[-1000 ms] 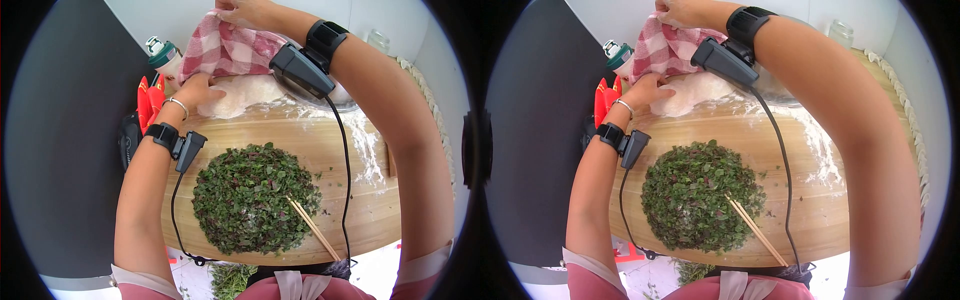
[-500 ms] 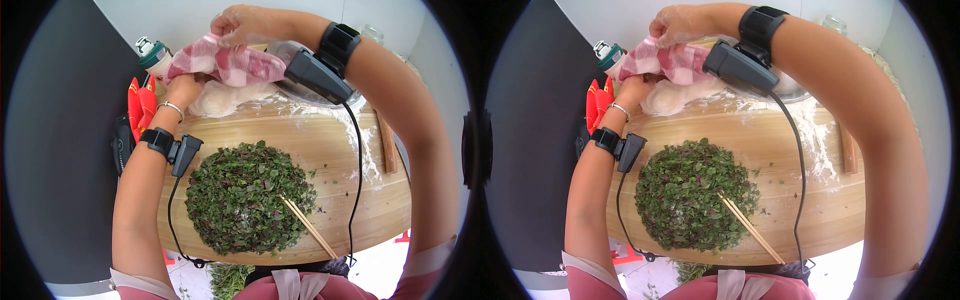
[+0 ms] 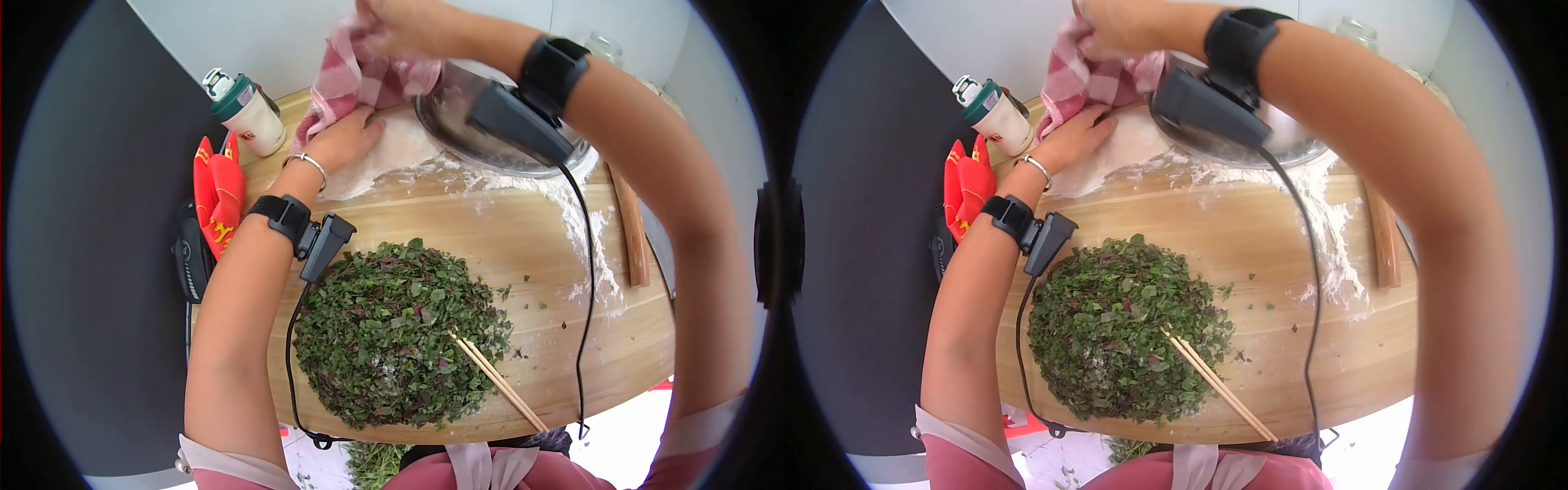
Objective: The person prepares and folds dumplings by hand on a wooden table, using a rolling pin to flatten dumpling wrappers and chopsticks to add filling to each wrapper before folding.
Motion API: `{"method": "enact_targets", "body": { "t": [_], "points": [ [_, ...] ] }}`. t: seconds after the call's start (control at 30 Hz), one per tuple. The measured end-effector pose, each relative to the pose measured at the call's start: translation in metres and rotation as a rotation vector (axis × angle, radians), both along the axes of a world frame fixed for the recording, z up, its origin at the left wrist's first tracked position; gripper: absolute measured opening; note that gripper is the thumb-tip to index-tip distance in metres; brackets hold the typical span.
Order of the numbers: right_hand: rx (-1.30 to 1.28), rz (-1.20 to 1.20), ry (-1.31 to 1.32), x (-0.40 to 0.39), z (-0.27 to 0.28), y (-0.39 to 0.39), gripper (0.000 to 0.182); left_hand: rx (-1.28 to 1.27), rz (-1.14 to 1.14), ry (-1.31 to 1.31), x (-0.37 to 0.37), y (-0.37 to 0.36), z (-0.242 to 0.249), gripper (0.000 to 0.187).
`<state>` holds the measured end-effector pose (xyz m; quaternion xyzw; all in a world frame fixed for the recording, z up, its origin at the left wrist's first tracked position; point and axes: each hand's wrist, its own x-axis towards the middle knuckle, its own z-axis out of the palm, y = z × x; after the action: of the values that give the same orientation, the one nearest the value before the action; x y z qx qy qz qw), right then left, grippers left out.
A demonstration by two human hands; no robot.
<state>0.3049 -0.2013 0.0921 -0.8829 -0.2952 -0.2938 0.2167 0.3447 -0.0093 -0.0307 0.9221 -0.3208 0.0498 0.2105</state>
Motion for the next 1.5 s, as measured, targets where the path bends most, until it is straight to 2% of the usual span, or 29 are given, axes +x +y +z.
{"method": "enact_targets", "body": {
  "t": [0.03,0.1,0.13,0.2,0.23,0.3,0.37,0.43,0.6,0.67,0.7,0.77,0.9,1.07,1.1,1.17,1.23,1.33,1.4,1.43,1.5],
  "points": [
    [-0.253,-0.058,0.093,-0.005,-0.01,-0.006,0.029,-0.001,-0.006,0.005,0.005,-0.003,0.001,0.05],
    [-0.541,-0.032,0.001,-0.023,-0.04,-0.019,0.03,0.194,0.039,0.203,0.016,-0.007,0.011,0.05],
    [-0.545,-0.029,0.003,-0.033,-0.049,-0.024,0.03,0.19,0.04,0.206,0.012,-0.01,0.018,0.05],
    [-0.774,-0.023,-0.001,-0.046,-0.067,-0.033,0.021,0.239,0.001,0.091,0.007,-0.014,0.026,0.042],
    [-0.772,-0.021,0.001,-0.046,-0.075,-0.034,0.021,0.308,-0.037,-0.016,0.015,-0.015,0.026,0.04],
    [-0.707,0.095,-0.139,-0.045,-0.087,-0.035,0.015,0.371,0.008,-0.073,0.015,-0.019,0.027,0.04],
    [-0.722,0.063,-0.072,-0.053,-0.08,-0.032,0.014,0.443,0.052,-0.124,-0.002,-0.028,0.04,0.039],
    [-0.749,0.032,-0.004,-0.058,-0.081,-0.029,0.014,-0.049,0.236,0.428,-0.043,-0.044,0.077,0.039],
    [-0.873,-0.07,-0.132,-0.063,-0.102,-0.024,0.015,-0.068,0.231,0.6,-0.052,-0.057,0.101,0.035],
    [-0.845,-0.109,-0.149,-0.062,-0.099,-0.023,0.015,-0.055,0.086,0.723,-0.029,-0.059,0.087,0.034],
    [-0.754,-0.1,-0.123,-0.058,-0.092,-0.026,0.015,-0.287,0.241,0.795,-0.013,-0.054,0.074,0.036],
    [-0.641,-0.074,-0.078,-0.053,-0.07,-0.032,0.012,-0.244,0.209,0.716,-0.007,-0.042,0.053,0.036],
    [-0.721,-0.03,-0.035,-0.058,-0.066,-0.037,0.011,-0.062,0.075,0.341,-0.001,-0.025,0.033,0.036],
    [-0.679,-0.009,-0.068,-0.057,-0.065,-0.049,0.011,0.162,-0.068,-0.112,0.004,0.001,0.011,0.038],
    [-0.679,-0.008,-0.066,-0.058,-0.063,-0.051,0.011,0.381,-0.073,-0.042,0.013,-0.002,0.016,0.039],
    [-0.676,-0.016,-0.07,-0.061,-0.062,-0.051,0.012,0.384,-0.054,0.001,0.019,-0.006,0.016,0.04],
    [-0.834,-0.07,-0.082,-0.066,-0.067,-0.048,0.012,0.384,-0.029,0.038,0.026,-0.008,0.015,0.041],
    [-0.928,-0.105,-0.083,-0.068,-0.081,-0.043,0.011,0.372,0.052,-0.008,0.036,-0.008,0.0,0.044],
    [-0.96,-0.1,-0.11,-0.071,-0.092,-0.044,0.011,0.253,0.021,-0.051,0.046,-0.006,-0.005,0.045],
    [-0.949,-0.066,-0.137,-0.071,-0.095,-0.044,0.011,0.256,0.02,-0.049,0.03,-0.011,0.008,0.045],
    [-0.933,-0.026,-0.159,-0.071,-0.097,-0.043,0.012,-0.103,0.264,0.387,-0.001,-0.02,0.03,0.046]
  ]
}}
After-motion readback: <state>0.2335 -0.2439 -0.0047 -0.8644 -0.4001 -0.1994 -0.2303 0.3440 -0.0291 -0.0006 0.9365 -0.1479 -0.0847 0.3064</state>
